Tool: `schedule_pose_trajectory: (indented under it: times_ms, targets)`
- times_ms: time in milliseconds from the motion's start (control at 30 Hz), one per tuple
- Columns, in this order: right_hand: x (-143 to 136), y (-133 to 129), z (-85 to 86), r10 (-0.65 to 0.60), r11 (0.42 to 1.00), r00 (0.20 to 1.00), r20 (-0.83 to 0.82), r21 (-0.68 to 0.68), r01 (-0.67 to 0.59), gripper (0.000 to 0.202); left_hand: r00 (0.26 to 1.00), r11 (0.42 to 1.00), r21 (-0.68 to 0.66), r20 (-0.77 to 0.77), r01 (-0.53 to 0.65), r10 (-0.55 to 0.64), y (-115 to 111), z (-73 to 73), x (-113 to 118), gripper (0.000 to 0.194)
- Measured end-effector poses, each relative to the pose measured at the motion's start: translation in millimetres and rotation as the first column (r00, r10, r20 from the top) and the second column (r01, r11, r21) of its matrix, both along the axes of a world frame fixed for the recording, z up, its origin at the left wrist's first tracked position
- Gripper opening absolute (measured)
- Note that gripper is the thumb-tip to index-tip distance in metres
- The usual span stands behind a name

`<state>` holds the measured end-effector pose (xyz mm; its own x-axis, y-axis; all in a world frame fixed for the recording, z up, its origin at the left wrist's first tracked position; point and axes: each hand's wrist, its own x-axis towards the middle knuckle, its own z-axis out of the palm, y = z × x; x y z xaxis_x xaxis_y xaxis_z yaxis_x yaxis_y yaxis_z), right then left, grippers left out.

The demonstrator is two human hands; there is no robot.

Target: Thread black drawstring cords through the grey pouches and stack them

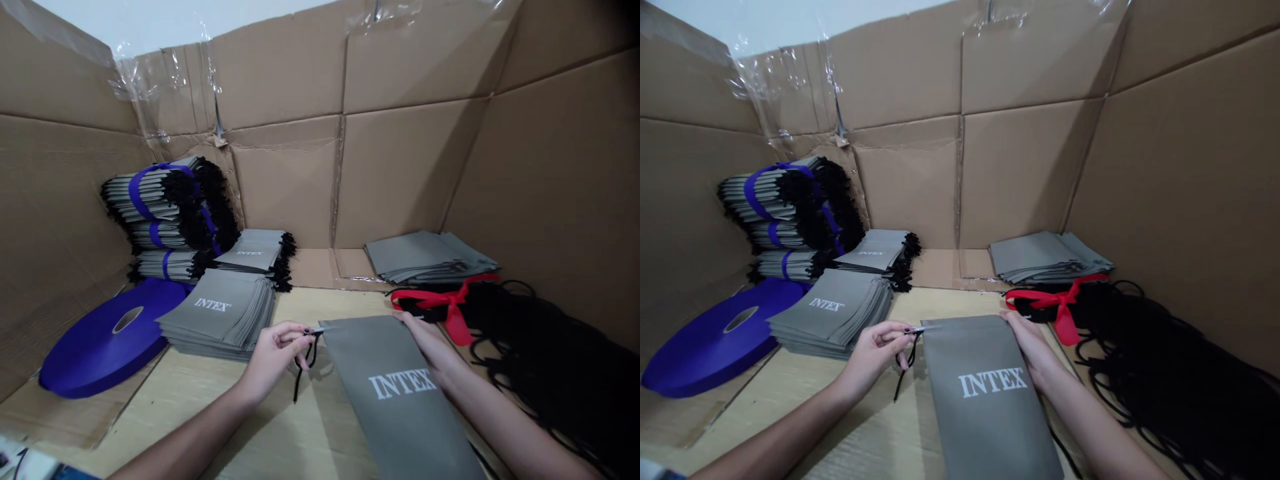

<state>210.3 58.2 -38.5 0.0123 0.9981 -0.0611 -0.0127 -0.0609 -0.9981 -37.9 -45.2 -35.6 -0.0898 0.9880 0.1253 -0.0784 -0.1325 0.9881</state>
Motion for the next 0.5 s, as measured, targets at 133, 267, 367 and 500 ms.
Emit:
schedule_pose_trajectory:
  times_ms: [133,267,367,500]
  targets:
    - [-0.7,0.9,-0.1,-0.011,0.993,0.997,-0.076,-0.117,0.002,0.013,0.999,1.0,0.003,-0.03,-0.012,0.012,1.5,-2.1,-1.8,0.031]
    - [-1.8,0.9,0.0,-0.029,0.997,0.999,-0.042,-0.066,0.026,0.014,0.995,0.998,0.012,-0.077,-0.057,0.058,0.6,-5.0,-1.4,0.024]
    - [-2.2,1.1,-0.8,-0.024,0.998,0.999,-0.025,-0.051,0.022,0.015,0.99,0.996,0.029,-0.111,-0.082,0.084,-1.0,-5.8,-0.7,0.019]
    - [-1.6,1.8,-1.0,-0.028,1.0,1.0,0.004,-0.002,0.028,0.016,0.984,0.995,0.026,-0.145,-0.098,0.101,-1.3,-6.4,1.1,0.019]
